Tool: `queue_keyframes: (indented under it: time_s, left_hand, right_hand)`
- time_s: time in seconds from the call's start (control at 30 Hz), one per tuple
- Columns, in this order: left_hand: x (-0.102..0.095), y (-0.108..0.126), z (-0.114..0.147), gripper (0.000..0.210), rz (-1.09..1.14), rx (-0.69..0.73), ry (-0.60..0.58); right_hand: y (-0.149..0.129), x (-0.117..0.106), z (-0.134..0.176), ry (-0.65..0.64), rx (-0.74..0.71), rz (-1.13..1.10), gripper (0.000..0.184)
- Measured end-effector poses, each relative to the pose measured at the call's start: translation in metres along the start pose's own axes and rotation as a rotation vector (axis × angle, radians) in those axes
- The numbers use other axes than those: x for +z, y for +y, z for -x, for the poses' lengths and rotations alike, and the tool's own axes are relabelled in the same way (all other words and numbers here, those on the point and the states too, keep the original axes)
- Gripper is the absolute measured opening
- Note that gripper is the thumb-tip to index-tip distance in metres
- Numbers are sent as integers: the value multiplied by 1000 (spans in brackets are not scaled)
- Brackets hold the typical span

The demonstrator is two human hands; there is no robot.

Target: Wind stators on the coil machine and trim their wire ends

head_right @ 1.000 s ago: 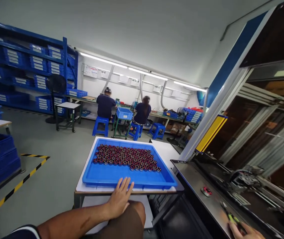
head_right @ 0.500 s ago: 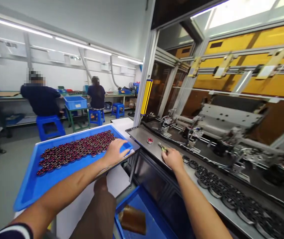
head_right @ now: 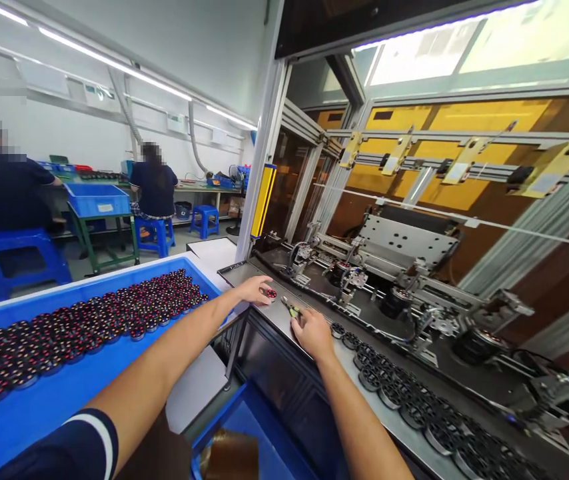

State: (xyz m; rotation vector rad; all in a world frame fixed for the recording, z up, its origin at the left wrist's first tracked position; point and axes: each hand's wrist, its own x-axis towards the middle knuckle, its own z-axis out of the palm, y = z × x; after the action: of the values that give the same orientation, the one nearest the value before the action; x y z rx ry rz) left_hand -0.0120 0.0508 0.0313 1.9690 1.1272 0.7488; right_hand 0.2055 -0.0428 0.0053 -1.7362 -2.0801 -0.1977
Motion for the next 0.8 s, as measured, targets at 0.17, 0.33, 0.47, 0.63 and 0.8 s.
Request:
queue_keyframes:
  time_s: [0.17,0.33,0.47,0.63,0.8]
  left_hand:
    - [6,32,29,36,45,80,203]
    - [18,39,136,65,125,265,357]
    - [29,38,241,69,140,641,514]
    - [37,56,286,69,79,961,597]
    - [47,64,284,73,101,1002,561]
  right_hand:
    - [-16,-19,-5,151,9,-185,31]
    - [-64,-44,35,328,-3,-514,47]
    - [-125,-57,120,169,-50,-856,38]
    - [-173,-84,190,82,64,-1395,20]
    - [-179,-98,202,-8,221,-1441,29]
